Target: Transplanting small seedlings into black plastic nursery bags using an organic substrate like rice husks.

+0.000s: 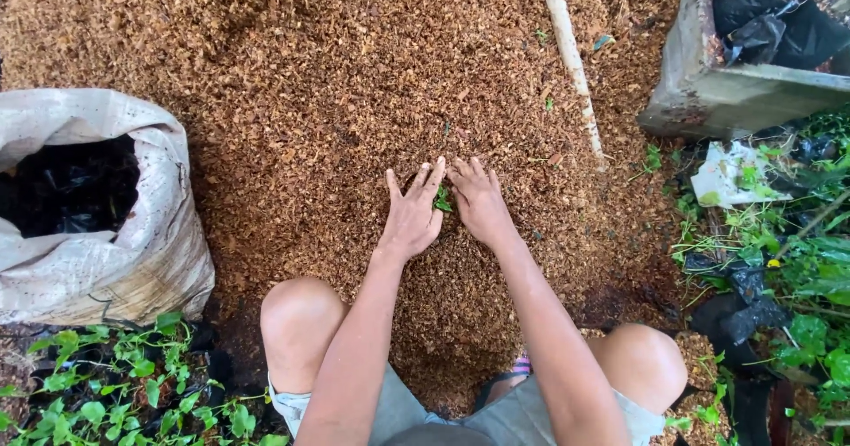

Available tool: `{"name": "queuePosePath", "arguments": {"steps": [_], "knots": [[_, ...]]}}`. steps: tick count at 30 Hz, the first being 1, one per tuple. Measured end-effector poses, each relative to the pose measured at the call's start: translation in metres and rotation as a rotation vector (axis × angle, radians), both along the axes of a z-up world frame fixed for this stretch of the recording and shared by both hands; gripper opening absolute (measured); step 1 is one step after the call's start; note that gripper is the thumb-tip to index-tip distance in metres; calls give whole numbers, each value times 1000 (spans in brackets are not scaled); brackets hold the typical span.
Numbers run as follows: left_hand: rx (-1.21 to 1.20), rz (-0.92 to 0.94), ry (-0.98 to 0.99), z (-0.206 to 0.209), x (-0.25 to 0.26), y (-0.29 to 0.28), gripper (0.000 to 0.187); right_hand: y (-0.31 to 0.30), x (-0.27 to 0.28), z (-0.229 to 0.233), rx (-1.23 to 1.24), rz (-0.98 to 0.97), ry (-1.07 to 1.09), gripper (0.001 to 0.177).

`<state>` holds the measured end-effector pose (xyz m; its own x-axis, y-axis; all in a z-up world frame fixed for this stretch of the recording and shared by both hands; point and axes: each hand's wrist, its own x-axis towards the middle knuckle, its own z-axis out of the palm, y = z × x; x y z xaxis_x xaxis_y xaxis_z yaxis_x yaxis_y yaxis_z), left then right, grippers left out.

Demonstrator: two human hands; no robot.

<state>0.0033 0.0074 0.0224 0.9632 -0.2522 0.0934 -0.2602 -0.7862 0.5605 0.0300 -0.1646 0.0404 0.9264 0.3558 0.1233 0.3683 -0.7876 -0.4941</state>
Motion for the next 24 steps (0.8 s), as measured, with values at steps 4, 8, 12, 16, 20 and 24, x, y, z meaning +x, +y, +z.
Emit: {"name": "queuePosePath", "arguments": {"steps": [4,8,12,16,20,24], "knots": [[132,50,31,21,-10,2,91,-2,-41,-20,-168,-56,14,45],[144,211,5,18,-20,4,83,16,-85,-25,-433,-44,73,62],[148,249,-40,9,-28,8,82,31,-112,-51,-421,109,-68,66],[-134,359,-6,9,-30,17,63,24,-121,-89,-64,83,-549,49],[-466,535,43,-4,-26,25,61,13,-136,-130,-203,67,-192,32],[-674,626,74,-36,-20,27,52,20,-156,-140,-433,187,151,58]]}}
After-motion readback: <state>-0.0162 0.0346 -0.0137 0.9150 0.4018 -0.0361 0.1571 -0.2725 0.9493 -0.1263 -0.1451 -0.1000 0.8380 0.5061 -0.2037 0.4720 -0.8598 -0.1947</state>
